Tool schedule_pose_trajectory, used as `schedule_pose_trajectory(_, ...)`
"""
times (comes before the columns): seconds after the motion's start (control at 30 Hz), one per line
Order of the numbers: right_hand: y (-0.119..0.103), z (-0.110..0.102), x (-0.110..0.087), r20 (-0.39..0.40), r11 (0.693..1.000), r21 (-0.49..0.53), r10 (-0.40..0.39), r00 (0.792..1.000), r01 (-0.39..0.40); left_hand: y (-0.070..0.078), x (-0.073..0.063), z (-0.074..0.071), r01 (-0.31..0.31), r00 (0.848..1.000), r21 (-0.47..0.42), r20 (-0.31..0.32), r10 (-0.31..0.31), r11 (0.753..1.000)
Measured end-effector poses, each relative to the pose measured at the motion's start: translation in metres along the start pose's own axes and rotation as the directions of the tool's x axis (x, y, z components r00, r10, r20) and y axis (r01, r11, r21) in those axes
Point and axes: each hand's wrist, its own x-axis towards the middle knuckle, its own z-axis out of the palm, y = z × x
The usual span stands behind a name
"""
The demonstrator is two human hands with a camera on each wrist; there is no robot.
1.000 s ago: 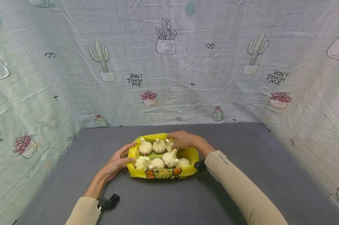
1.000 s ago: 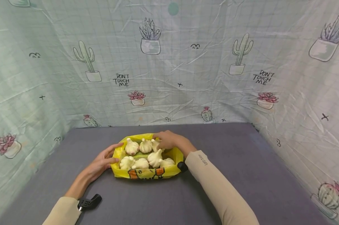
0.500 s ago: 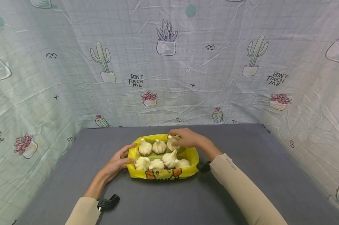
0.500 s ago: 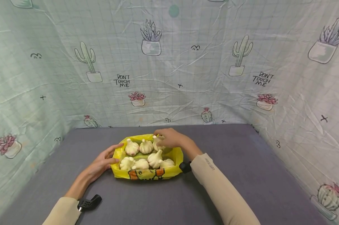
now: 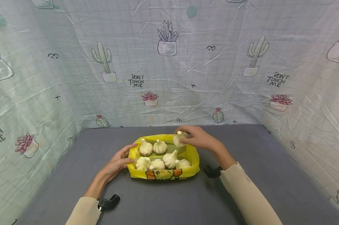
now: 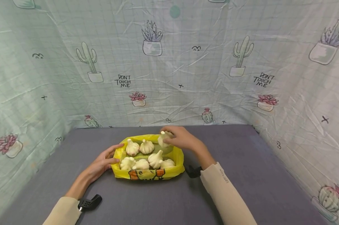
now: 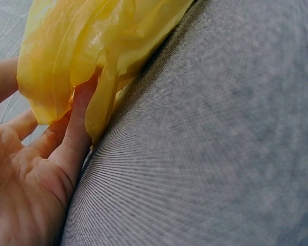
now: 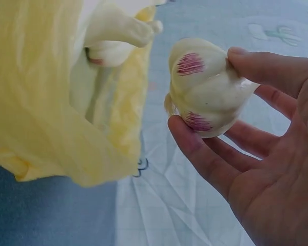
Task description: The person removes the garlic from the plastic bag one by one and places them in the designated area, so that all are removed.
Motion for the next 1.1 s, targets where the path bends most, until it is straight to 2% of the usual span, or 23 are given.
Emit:
schedule_pose_trajectory(0.47, 0.001, -0.014, -0.038, -0.124, 0.997, 0.076, 0.031, 0.992, -0.022, 0.001, 0.002, 0.001, -0.006, 1.0, -0.009, 0.006, 0.006, 1.0)
schedule_pose_trajectory(0.7, 0.006, -0.016, -0.051, -0.147, 0.998, 0.07, 0.021, 0.989, -0.011, 0.001, 0.001, 0.0, 0.0, 1.0, -0.001, 0.001, 0.0, 1.0)
schedule_pose_trajectory(1.1, 0.015, -0.03, -0.065, -0.17, 0.994, 0.092, 0.067, 0.983, -0.052, 0.0, 0.001, 0.0, 0.005, 1.0, 0.002, 0.002, -0.005, 1.0)
